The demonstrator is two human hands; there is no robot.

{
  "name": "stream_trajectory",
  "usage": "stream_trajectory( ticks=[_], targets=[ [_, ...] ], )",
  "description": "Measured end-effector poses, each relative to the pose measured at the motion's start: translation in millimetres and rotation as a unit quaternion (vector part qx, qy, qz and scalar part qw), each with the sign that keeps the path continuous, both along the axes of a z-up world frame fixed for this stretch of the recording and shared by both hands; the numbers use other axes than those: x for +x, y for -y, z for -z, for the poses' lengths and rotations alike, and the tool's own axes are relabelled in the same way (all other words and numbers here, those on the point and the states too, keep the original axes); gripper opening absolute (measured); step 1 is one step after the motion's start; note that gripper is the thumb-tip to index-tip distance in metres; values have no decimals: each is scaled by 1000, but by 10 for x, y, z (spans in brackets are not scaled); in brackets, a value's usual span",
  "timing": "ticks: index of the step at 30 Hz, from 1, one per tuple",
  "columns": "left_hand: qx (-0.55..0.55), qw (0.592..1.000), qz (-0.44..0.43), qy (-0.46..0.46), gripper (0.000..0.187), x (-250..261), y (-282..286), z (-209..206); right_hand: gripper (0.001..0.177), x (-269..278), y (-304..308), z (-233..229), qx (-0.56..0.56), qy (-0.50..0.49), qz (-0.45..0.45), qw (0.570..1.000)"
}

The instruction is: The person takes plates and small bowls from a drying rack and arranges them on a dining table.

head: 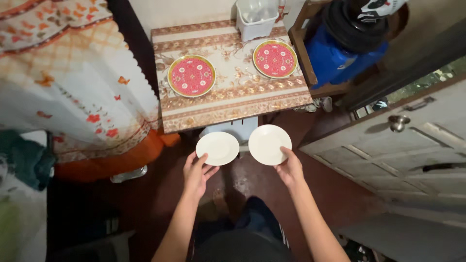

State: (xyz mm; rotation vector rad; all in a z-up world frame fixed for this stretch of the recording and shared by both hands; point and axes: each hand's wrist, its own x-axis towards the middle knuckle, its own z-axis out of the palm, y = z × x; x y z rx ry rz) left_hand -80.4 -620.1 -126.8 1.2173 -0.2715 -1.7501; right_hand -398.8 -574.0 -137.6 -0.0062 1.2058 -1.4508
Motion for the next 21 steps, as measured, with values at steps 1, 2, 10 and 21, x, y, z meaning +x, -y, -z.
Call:
stream_trajectory(
  ticks=[1,2,10,21],
  targets=[
    [17,1000,10,11,56,-27,125,1,48,-19,156,55,10,54,16,998],
    [30,999,21,23,57,-56,308,7,48,-32,303,122,10,54,20,998],
    [53,998,-22,26,57,-262,1209,560,50,-376,1382,1106,40,103,-27,994],
    [95,987,29,123,49,-656,2855,716,52,-843,2942,1515,119,142,40,982]
  ],
)
